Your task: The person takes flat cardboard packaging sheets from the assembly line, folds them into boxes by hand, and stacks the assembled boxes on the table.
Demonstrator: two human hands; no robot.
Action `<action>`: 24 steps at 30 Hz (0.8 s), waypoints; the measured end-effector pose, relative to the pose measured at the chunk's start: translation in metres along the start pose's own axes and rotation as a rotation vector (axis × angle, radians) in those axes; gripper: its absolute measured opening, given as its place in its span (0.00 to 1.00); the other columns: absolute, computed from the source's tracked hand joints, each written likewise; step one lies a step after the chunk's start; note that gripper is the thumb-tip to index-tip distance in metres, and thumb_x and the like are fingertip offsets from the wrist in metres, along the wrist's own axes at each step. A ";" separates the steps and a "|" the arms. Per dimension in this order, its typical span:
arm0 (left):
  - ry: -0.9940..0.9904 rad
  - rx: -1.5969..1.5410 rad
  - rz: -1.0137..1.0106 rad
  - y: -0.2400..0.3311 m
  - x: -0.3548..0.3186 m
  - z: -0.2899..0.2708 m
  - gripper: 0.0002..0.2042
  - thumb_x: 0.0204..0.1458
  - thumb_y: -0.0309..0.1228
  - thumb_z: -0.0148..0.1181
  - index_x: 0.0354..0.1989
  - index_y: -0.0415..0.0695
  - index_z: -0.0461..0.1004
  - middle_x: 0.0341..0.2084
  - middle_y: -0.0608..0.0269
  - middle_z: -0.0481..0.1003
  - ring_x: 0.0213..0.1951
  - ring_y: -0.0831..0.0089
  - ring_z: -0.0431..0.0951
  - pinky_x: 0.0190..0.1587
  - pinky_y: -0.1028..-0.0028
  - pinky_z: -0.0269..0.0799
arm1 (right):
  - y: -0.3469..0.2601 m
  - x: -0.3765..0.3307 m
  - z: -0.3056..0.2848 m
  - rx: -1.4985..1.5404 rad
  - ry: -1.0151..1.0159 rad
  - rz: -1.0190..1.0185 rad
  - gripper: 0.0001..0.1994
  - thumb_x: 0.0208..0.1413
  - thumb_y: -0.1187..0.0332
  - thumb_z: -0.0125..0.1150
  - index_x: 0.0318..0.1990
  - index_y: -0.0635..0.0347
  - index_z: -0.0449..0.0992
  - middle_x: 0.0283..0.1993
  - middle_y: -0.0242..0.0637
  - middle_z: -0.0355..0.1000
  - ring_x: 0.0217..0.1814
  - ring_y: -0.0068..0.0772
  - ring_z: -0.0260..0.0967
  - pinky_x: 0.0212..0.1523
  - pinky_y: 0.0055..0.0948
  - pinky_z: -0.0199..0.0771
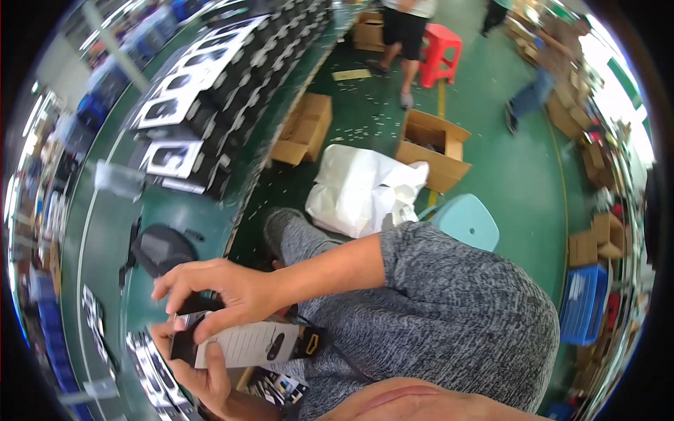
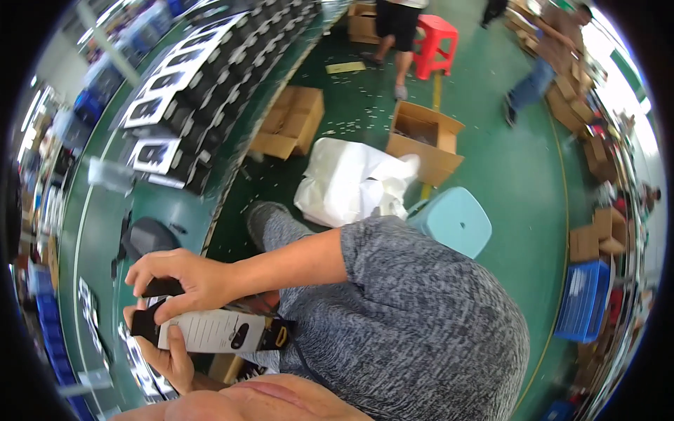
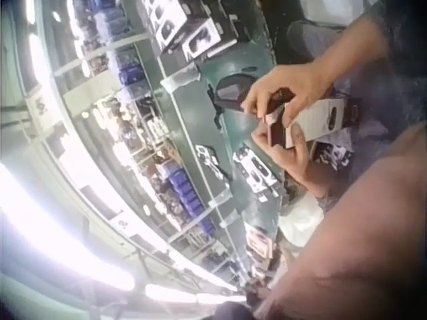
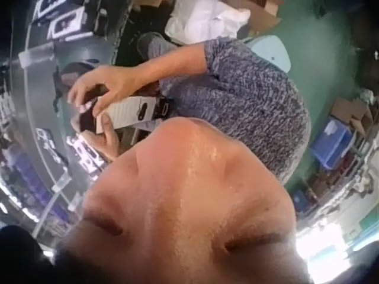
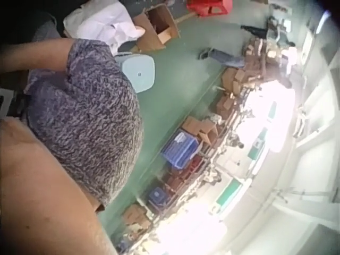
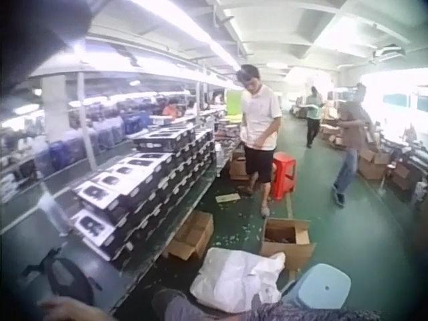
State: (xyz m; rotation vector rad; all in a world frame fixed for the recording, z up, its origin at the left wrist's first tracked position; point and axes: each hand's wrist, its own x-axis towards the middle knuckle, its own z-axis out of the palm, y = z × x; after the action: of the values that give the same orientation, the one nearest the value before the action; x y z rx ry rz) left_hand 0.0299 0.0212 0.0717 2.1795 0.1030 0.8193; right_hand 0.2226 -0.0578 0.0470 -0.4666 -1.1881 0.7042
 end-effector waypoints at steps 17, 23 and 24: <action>0.622 0.361 0.200 0.025 -0.005 0.038 0.23 0.60 0.53 0.60 0.37 0.40 0.75 0.42 0.61 0.71 0.54 0.49 0.77 0.62 0.35 0.68 | 0.001 -0.017 0.040 -0.360 0.033 -0.302 0.14 0.54 0.56 0.72 0.37 0.56 0.81 0.63 0.46 0.70 0.76 0.68 0.53 0.68 0.57 0.61; 0.598 0.422 0.252 0.011 -0.012 0.038 0.30 0.63 0.56 0.53 0.44 0.33 0.73 0.48 0.44 0.77 0.55 0.42 0.76 0.65 0.42 0.64 | 0.010 -0.013 0.031 -0.369 0.050 -0.489 0.12 0.50 0.62 0.75 0.36 0.55 0.79 0.60 0.45 0.71 0.67 0.62 0.65 0.61 0.53 0.70; 0.604 0.389 0.346 0.003 -0.012 0.037 0.32 0.63 0.58 0.52 0.46 0.33 0.73 0.47 0.46 0.77 0.54 0.43 0.77 0.66 0.40 0.63 | 0.001 -0.010 0.028 -0.363 0.075 -0.482 0.12 0.50 0.62 0.75 0.36 0.55 0.79 0.60 0.45 0.71 0.67 0.62 0.65 0.61 0.53 0.70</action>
State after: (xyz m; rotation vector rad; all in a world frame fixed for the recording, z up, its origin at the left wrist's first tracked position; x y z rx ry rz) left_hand 0.0416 -0.0089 0.0499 2.2565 0.2019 1.7656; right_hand 0.1939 -0.0650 0.0490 -0.4766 -1.2982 0.0543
